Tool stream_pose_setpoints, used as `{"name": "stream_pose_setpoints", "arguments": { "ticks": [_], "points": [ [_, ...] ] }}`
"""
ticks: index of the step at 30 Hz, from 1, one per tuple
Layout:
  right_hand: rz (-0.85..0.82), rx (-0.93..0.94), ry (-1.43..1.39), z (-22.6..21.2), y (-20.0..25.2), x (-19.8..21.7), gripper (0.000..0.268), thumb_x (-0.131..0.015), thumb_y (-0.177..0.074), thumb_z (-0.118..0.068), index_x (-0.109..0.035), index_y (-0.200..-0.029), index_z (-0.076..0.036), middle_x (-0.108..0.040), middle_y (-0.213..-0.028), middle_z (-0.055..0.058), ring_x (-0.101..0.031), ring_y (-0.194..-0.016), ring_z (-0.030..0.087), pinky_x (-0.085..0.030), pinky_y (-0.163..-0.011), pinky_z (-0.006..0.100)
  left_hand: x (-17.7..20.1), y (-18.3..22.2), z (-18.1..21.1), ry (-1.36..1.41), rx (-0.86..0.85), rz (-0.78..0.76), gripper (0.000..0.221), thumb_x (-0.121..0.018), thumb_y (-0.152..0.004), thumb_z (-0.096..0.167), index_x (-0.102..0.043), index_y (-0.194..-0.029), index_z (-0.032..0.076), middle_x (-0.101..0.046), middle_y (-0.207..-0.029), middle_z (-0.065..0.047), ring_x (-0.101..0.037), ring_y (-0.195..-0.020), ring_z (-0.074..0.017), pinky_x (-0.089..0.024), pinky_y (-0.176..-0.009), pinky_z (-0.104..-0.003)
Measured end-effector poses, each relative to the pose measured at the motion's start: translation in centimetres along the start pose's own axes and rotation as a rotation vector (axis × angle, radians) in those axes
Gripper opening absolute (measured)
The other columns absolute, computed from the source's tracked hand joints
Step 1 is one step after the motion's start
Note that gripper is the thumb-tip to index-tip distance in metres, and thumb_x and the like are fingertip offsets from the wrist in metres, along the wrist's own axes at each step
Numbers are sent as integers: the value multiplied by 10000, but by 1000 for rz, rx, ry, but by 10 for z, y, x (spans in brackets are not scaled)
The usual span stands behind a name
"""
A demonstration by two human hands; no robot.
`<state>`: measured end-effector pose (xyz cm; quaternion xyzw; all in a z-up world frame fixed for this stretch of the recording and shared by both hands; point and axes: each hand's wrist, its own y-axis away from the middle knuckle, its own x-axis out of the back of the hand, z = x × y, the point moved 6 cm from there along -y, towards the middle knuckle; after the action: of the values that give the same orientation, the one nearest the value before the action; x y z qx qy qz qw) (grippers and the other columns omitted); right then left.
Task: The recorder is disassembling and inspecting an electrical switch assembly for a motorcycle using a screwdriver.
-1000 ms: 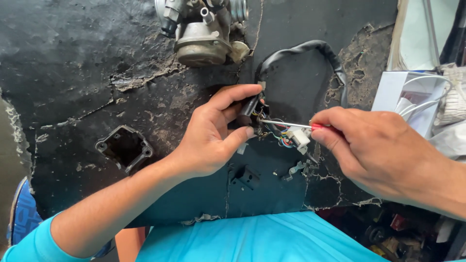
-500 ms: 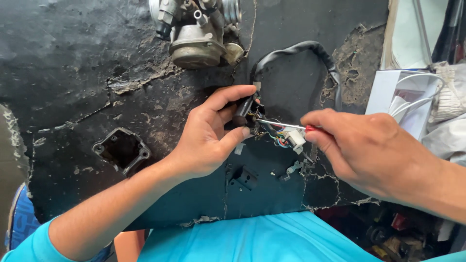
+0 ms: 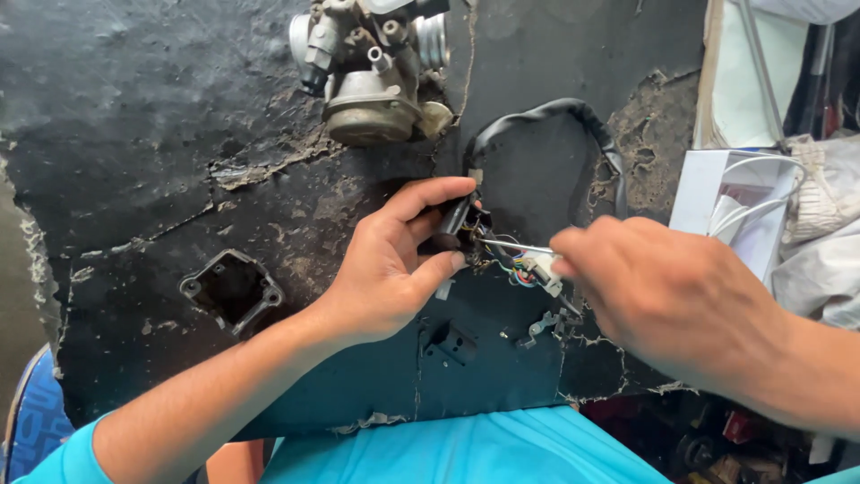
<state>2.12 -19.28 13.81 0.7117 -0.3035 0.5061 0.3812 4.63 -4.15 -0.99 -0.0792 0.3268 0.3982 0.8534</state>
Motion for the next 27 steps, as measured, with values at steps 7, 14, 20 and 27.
{"name": "stream_pose_setpoints", "arguments": {
  "ticks": [7, 14, 20, 27],
  "points": [
    [75, 583, 702, -12, 13, -13, 300, -647, -899, -103, -747, -1149, 30, -559, -773, 0, -476, -580, 114, -363, -499, 259, 2, -1, -1, -17, -48, 1, 621, -598, -883, -184, -488, -1469, -9, -505, -1449, -102, -544, -1363, -195, -466, -1154, -340],
    [70, 373, 347, -5, 7, -18, 302, -719, -811, -59, -756, -1105, -5, -616, -764, 17, -536, -560, 119, -433, -463, 291, 1, 1, 0, -72, -59, -11, 617, -564, -880, -217, -507, -1452, 6, -479, -1461, -105, -522, -1416, -218, -437, -1192, -346],
    [63, -14, 136, 4, 13, -10, 266, -739, -789, -126, -742, -1043, -46, -601, -753, 37, -606, -623, 169, -486, -534, 324, -3, 1, 0, -59, -55, -10, 634, -582, -873, -203, -477, -1466, -6, -524, -1427, -129, -545, -1377, -228, -465, -1173, -352],
    [570, -267, -503, 15, 43, -32, 360, -870, -887, -187, -537, -770, -121, -555, -727, 11, -515, -572, 113, -377, -521, 260, 3, 0, -11, 95, 2, 3, 629, -587, -848, -183, -448, -1435, -3, -597, -1356, -162, -595, -1302, -213, -501, -1112, -349]
  ]
}}
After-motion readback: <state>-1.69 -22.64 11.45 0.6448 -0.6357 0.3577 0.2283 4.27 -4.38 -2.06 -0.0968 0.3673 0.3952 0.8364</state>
